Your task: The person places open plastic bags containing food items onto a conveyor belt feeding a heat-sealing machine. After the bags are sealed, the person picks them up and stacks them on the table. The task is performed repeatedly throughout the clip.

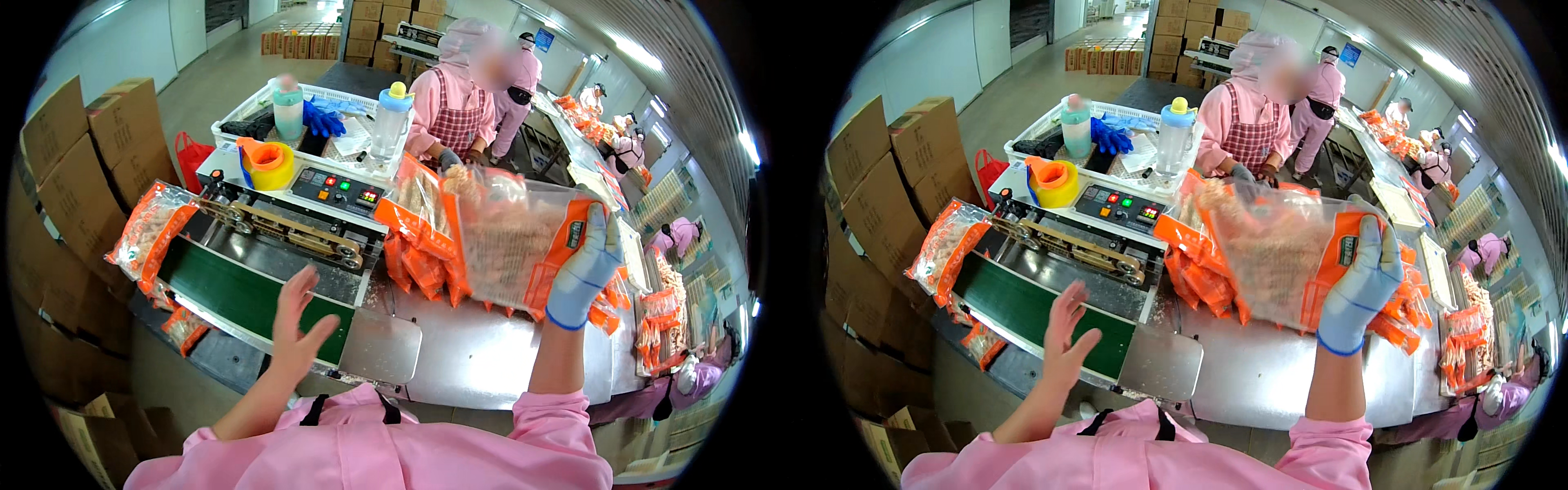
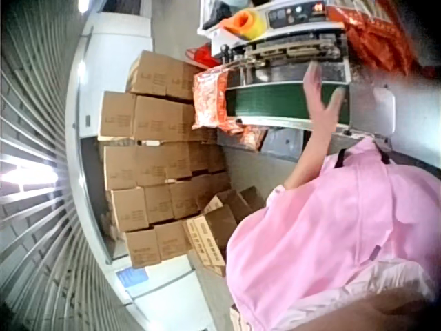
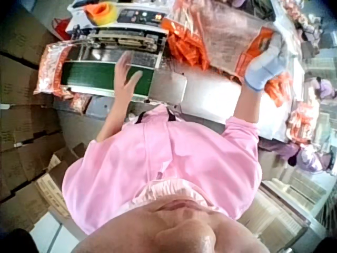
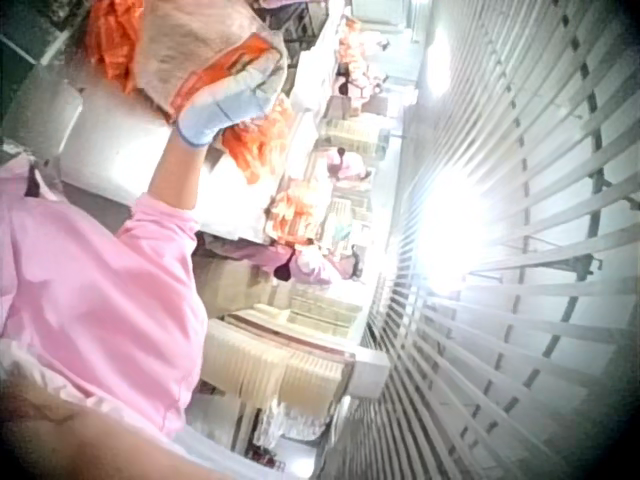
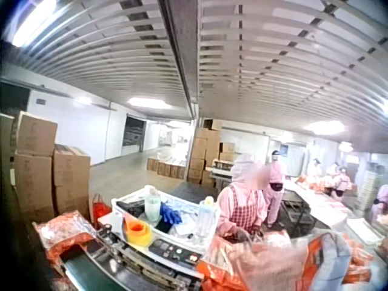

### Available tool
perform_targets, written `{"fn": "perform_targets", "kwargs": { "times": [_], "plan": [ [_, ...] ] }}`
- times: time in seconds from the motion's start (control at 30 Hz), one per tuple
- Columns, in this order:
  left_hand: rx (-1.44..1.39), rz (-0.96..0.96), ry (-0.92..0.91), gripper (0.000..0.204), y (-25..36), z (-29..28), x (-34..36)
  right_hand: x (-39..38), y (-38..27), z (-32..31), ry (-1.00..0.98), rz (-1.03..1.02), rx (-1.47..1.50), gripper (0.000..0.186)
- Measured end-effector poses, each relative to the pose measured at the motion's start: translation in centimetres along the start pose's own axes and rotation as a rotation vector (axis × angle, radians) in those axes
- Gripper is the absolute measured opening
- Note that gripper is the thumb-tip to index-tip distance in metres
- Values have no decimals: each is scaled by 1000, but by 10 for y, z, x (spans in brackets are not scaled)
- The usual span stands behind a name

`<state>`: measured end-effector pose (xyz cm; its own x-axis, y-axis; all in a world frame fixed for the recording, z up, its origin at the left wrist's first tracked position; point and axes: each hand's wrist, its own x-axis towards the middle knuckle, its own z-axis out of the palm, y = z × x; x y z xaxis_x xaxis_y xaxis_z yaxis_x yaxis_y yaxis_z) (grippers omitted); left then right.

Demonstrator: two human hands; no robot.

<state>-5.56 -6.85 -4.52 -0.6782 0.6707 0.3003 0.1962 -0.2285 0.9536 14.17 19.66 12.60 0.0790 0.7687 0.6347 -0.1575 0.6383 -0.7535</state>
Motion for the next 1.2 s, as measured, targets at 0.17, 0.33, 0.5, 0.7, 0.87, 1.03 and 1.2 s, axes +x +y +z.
{"fn": "perform_targets", "kwargs": {
  "times": [0.17,0.33,0.5,0.7,0.87,1.03,1.2],
  "plan": [
    [-122,325,-122,80,45,50,30,-57,-4,-9,-50,242,266,28],
    [-207,223,-154,66,1,33,19,-163,32,-4,-224,382,394,43],
    [-156,185,-216,60,-20,12,3,-194,42,-19,-426,382,383,55],
    [-273,185,-244,37,-10,6,9,-185,37,-25,-520,309,228,40],
    [-507,-130,50,13,-15,1,15,-177,23,-24,-425,382,59,29],
    [-421,273,-19,14,27,-7,8,-159,-3,-34,-497,-79,173,28],
    [-285,28,56,11,-2,-11,22,-165,20,-38,-672,-159,-173,21]
  ]
}}
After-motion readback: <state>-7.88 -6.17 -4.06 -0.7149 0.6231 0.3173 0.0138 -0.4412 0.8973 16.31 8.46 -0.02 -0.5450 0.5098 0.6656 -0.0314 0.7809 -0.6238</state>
